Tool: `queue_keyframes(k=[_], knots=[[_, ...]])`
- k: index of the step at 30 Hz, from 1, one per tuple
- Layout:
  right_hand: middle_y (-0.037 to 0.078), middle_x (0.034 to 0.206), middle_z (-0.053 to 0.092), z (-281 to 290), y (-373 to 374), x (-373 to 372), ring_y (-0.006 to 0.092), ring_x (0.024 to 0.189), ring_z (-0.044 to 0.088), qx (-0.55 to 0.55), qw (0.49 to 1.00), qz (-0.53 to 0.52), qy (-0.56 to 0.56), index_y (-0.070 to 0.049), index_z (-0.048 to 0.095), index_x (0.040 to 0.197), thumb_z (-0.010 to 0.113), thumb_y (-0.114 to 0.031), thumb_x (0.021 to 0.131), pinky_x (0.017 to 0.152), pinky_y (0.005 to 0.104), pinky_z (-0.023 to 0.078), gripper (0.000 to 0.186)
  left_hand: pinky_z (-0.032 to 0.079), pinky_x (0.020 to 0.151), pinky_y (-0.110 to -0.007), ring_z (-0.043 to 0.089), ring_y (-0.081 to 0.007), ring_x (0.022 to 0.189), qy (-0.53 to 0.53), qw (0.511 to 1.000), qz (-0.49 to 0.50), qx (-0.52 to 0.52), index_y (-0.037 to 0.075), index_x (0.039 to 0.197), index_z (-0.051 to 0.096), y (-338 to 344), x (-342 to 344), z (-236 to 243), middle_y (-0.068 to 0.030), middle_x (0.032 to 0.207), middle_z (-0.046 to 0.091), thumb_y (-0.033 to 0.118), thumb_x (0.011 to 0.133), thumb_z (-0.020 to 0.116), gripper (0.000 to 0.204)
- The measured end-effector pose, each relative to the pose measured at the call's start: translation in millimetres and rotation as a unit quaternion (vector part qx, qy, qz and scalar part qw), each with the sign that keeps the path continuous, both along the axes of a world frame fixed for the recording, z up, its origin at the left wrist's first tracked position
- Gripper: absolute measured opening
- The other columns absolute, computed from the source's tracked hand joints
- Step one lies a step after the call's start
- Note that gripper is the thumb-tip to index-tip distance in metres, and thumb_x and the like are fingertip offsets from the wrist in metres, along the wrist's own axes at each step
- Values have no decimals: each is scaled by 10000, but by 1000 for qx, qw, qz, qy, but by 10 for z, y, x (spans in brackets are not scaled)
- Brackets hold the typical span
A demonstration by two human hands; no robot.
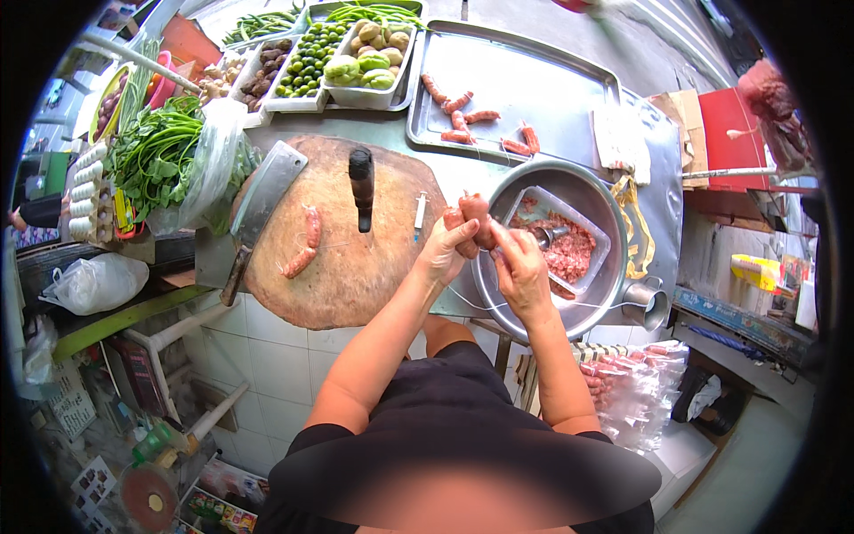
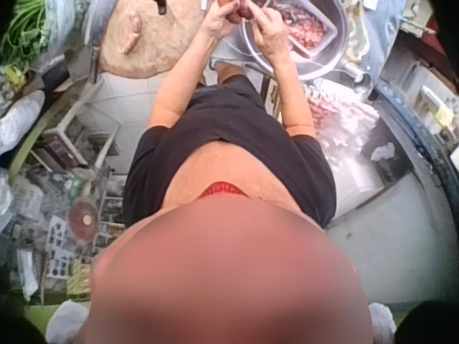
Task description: The person fills sausage casings with ground meat using a manual stuffer, ties off sections with string, and places the finished links on a tray. The person also weighs a portion of sausage on a digital scale and continues tying and arranging the links.
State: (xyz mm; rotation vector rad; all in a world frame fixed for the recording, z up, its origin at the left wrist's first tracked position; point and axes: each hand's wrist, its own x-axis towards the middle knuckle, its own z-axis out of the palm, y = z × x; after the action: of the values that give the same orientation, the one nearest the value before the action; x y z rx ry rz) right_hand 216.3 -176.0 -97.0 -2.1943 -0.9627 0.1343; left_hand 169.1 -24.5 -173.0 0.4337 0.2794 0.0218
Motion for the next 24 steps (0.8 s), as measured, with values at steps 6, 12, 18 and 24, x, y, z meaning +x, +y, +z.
queue_keyframes(k=[6,12,18,24], knots=[[145,898,633,22,230,493,269,847,632,128,987,49,84,0,710,930,650,25,792,739,366,510,152,479,961,-432,569,-237,1039,-82,991,-32,-102,15,1426,341,108,-105,-31,-90,1091,576,388,777,811,884],[194,1019,642,-924,1341,1581,361,993,613,44,998,10,-51,-3,642,1081,594,-33,846,869,443,476,242,488,969,-481,570,-268,1082,-86,980,-24,-179,9,1445,329,52,-368,-127,-99,1142,572,439,774,801,926],[163,1310,558,-2025,2393,2313,369,1218,518,-204,969,-55,-128,-141,482,1374,503,-119,917,1014,524,401,458,480,975,-442,606,-283,1050,-61,977,-70,-190,-36,1447,313,-21,-678,-159,-150,1165,580,312,693,844,985],[137,1244,613,-2300,2519,2670,327,1127,571,-129,988,-59,-62,-189,513,1385,500,-131,926,953,523,422,463,447,1027,-405,599,-276,1098,-31,975,-81,-207,-21,1443,325,-86,-801,-89,-166,1199,584,329,670,862,1004]])
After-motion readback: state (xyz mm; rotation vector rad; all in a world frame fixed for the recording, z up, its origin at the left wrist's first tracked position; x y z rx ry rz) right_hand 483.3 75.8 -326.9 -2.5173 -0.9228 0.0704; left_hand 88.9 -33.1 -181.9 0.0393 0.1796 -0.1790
